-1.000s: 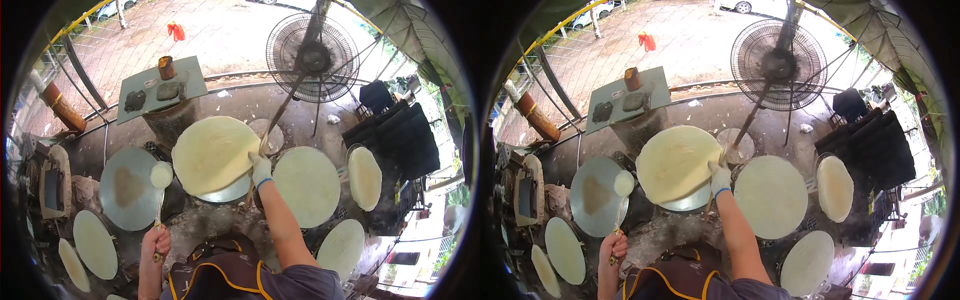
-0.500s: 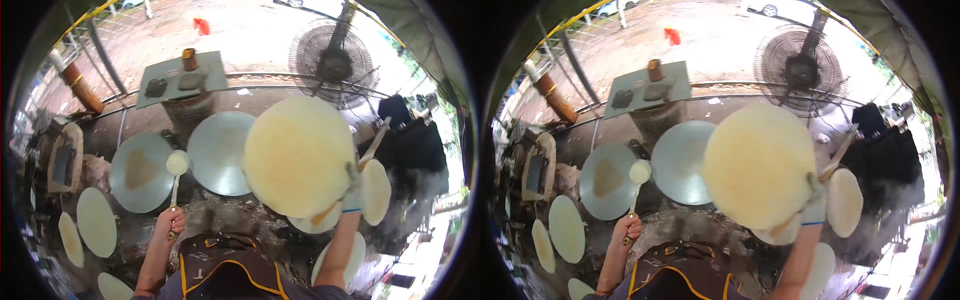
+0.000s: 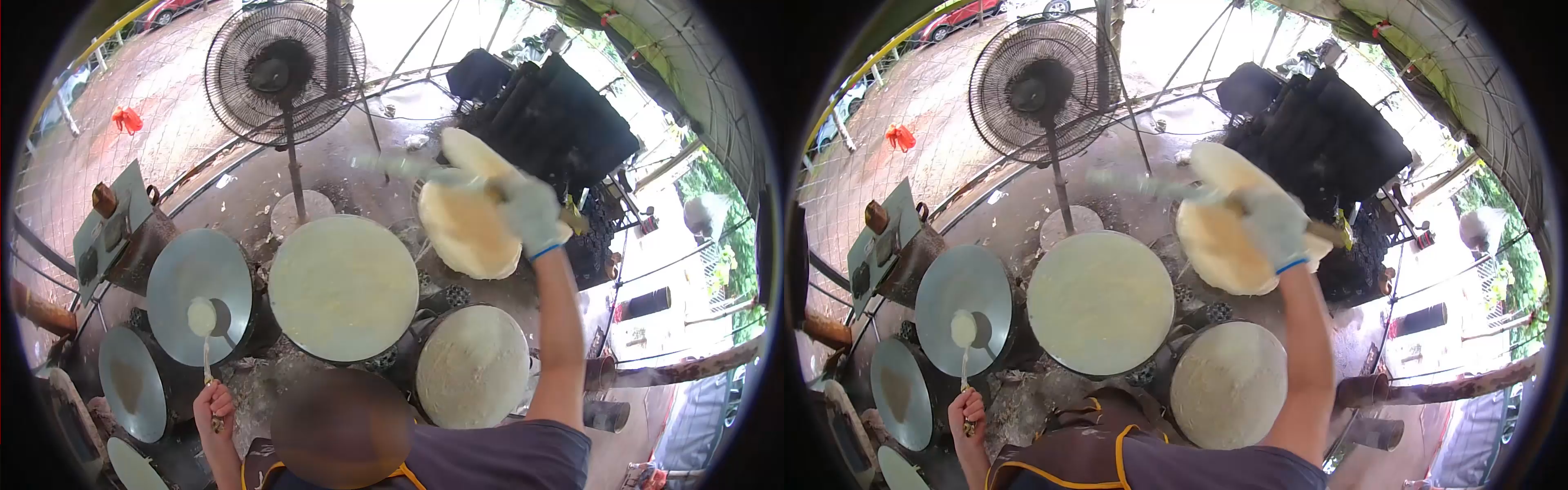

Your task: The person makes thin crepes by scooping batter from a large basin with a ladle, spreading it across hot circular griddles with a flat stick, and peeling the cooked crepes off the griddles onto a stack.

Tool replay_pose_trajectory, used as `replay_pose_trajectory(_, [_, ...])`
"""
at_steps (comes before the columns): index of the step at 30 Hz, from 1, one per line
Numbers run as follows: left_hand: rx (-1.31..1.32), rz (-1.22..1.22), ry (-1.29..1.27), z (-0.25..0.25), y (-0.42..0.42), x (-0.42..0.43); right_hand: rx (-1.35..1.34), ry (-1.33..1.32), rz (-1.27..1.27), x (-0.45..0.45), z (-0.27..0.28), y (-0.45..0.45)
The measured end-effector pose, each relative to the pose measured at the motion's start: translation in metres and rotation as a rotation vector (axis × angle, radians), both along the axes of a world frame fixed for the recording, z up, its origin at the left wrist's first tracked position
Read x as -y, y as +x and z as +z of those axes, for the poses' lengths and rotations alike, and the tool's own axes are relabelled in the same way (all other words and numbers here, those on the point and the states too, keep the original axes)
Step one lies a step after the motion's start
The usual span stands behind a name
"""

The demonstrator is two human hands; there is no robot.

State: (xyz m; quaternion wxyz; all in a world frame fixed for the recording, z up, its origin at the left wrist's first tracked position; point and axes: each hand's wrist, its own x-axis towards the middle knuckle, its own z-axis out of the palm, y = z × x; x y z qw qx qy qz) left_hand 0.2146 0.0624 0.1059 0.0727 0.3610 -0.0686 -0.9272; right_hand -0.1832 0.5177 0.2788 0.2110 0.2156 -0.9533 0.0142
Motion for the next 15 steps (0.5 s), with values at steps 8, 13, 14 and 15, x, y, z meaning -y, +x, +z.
replay_pose_trajectory(8, [0.089,-0.024,-0.180,0.028,-0.021,-0.034,0.378,-0.051,-0.280,-0.047,-0.256,-0.024])
replay_pose_trajectory(13, [0.161,0.022,-0.213,0.036,-0.007,-0.046,0.445,-0.239,-0.233,-0.028,-0.245,-0.004])
replay_pose_trajectory(14, [0.151,0.059,-0.185,0.036,0.000,-0.048,0.428,-0.256,-0.237,-0.022,-0.243,0.002])
replay_pose_trajectory(15, [0.142,0.053,-0.214,0.039,0.003,-0.053,0.415,-0.271,-0.217,-0.012,-0.234,0.009])
